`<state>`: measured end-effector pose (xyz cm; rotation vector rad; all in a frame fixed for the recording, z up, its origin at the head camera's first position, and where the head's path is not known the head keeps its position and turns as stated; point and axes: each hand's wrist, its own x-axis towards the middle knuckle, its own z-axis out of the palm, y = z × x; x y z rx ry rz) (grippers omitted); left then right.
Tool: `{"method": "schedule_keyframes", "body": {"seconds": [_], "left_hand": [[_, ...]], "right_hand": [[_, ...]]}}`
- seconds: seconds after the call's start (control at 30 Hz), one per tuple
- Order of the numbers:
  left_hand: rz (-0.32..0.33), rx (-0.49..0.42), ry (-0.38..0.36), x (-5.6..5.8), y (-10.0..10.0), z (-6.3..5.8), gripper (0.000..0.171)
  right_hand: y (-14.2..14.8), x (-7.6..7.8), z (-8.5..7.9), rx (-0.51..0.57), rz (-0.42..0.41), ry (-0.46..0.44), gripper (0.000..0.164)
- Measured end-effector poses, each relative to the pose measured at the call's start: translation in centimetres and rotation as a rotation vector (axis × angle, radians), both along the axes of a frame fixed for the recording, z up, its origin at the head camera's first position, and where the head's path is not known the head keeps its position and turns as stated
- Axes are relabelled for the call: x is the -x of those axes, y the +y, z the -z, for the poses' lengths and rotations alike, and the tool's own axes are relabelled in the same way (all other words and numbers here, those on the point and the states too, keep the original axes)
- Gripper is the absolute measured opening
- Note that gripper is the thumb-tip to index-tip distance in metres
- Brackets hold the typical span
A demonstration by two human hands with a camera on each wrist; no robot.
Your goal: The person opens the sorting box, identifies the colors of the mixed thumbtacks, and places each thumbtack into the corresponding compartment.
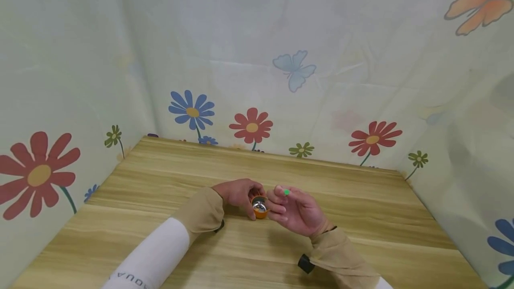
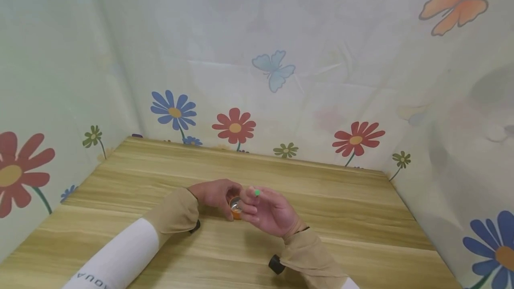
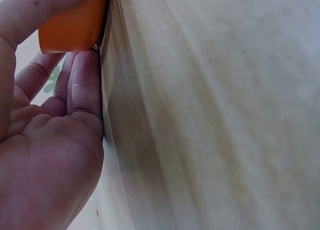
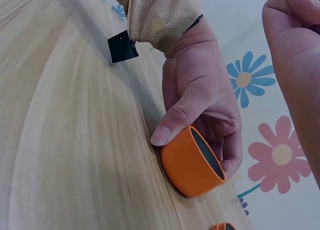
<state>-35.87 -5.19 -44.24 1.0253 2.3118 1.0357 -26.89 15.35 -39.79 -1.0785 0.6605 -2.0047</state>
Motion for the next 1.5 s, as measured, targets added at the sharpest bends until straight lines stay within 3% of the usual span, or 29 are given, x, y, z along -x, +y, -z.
{"method": "schedule_keyframes", "body": {"seconds": [0.23, 0.33, 0.5, 0.63, 0.73, 0.87, 0.97, 1.03, 1.23, 1.5], "left_hand": [[0.006, -0.016, 0.001, 0.2, -0.1, 0.3, 0.054], [0.012, -0.027, -0.008, 0.2, -0.1, 0.3, 0.054], [0.012, -0.029, -0.036, 0.1, -0.1, 0.1, 0.053], [0.012, -0.039, -0.059, 0.1, -0.1, 0.1, 0.053], [0.015, -0.025, -0.044, 0.1, 0.0, 0.1, 0.053], [0.017, -0.013, -0.028, 0.1, -0.1, 0.1, 0.051], [0.019, -0.02, -0.036, 0.0, -0.1, 0.1, 0.051], [0.018, -0.021, -0.036, 0.0, -0.1, 0.1, 0.052], [0.006, -0.007, -0.036, -0.2, 0.0, -0.1, 0.052], [0.013, -0.021, -0.038, -0.2, -0.1, -0.1, 0.051]], "right_hand": [[0.0, 0.2, -0.2, -0.02, 0.0, 0.012, 0.019], [0.2, 0.4, -0.5, -0.069, 0.037, 0.041, 0.021], [0.6, 0.7, -1.1, -0.275, 0.205, 0.122, 0.027], [0.9, 1.2, -1.1, -0.493, 0.363, 0.198, 0.022], [0.9, 1.5, -0.9, -0.667, 0.496, 0.349, 0.02], [0.6, 1.8, -0.6, -0.913, 0.716, 0.691, 0.024], [0.3, 2.1, -0.3, -1.045, 0.852, 0.902, 0.018], [0.1, 2.3, -0.1, -1.094, 0.906, 0.984, 0.012], [-0.1, 3.0, 0.3, -1.212, 0.957, 1.116, 0.006], [-0.8, 3.6, 1.1, -1.244, 0.894, 1.288, 0.008]]}}
